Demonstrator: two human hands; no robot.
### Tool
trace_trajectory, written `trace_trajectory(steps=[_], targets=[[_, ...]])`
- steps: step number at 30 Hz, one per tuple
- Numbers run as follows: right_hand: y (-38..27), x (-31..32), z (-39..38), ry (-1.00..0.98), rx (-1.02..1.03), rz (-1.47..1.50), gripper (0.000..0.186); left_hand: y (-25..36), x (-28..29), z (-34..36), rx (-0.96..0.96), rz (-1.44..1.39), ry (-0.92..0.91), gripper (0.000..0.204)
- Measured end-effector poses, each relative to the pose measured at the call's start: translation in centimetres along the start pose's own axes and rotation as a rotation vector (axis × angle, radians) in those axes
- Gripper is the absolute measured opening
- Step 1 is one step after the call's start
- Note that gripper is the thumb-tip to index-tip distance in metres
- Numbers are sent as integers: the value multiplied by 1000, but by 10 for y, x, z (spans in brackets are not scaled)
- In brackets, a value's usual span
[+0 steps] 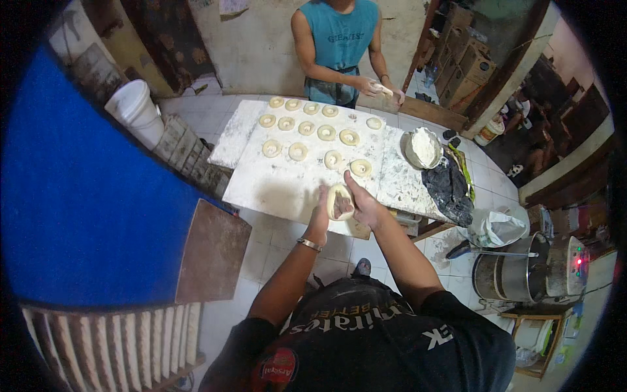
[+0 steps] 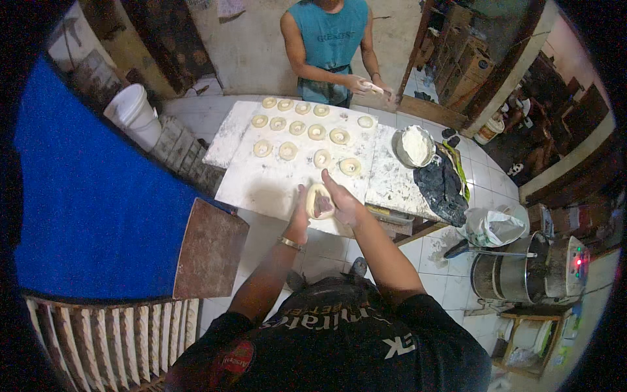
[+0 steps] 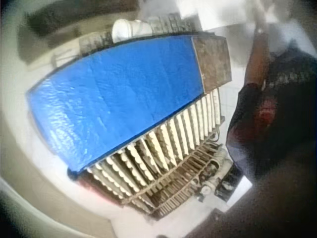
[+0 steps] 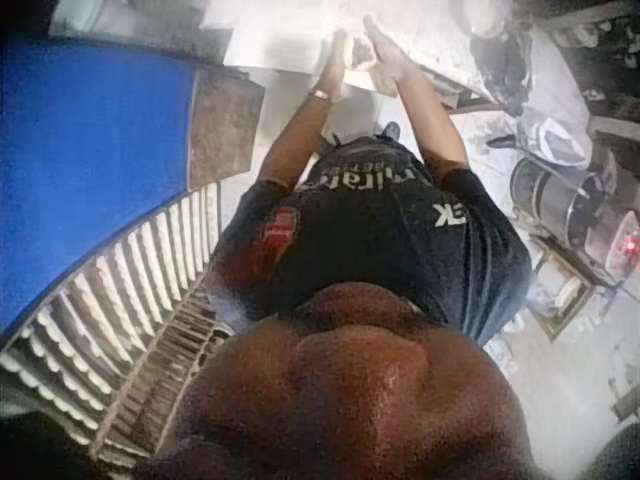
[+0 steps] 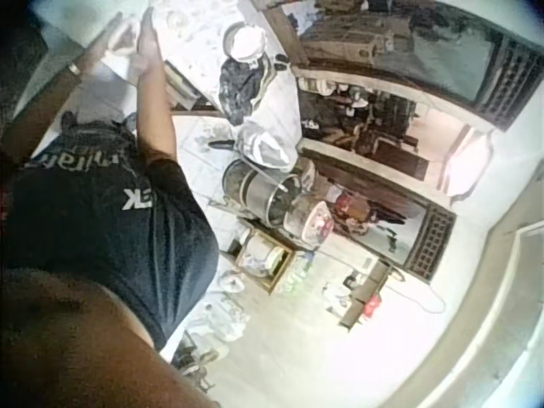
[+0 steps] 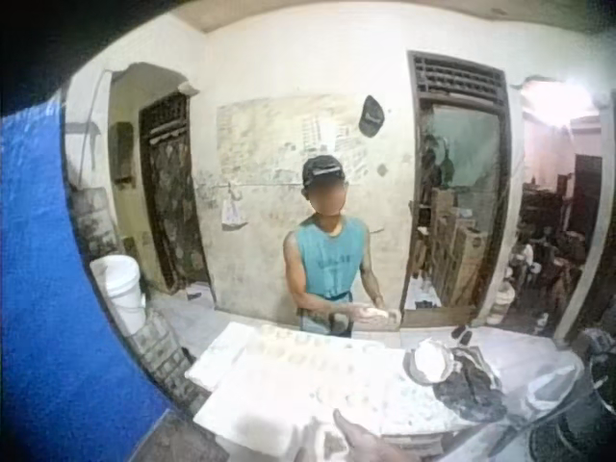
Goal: The person places a tray of dough rings into a wooden rack, shapes dough into rings by hand on a table, and moves a small wooden workstation.
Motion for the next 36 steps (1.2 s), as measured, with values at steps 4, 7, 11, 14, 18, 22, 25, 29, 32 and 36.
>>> trace_trajectory(steps=[4, 7, 11, 14, 18, 22, 25, 29, 32, 36], targets=[[-29, 36, -31, 404, 63, -951, 97, -30, -21, 20, 82, -236, -391, 72], [-37, 73, -55, 244, -18, -676, 106, -38, -64, 27, 34, 286, -368, 62], [-54, 105, -81, 200, 62, -600, 96, -39, -116, 19, 104, -246, -363, 62], [-70, 115, -92, 174, 174, -832, 81, -41, -142, 18, 71, 86, -257, 65], [-71, 130, -74, 118, 132, -1208, 75, -28, -144, 33, 46, -157, -122, 63], [-84, 131, -55, 186, 245, -872, 82, -35, -118, 64, -63, 297, -191, 58], [-92, 128, -41, 169, 189, -604, 71, -18, -106, 82, -21, -213, -51, 54], [-97, 112, -11, 86, 164, -788, 44, 12, -95, 104, -87, 87, -187, 50], [-109, 99, 7, 150, 197, -519, 56, -10, -69, 133, 69, -3, -90, 50], [-116, 123, 51, 367, -39, -682, 75, -25, -58, 172, -29, -47, -391, 47]])
Point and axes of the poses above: each hand's wrist, its own z-axis towards the middle knuckle, its own x-axis out of the back of the hand, y = z × x, the point moved 6 cm from there along z, towards the middle knuckle, and after that the axes turned 13 degrees about -x, right-handed, at the moved point
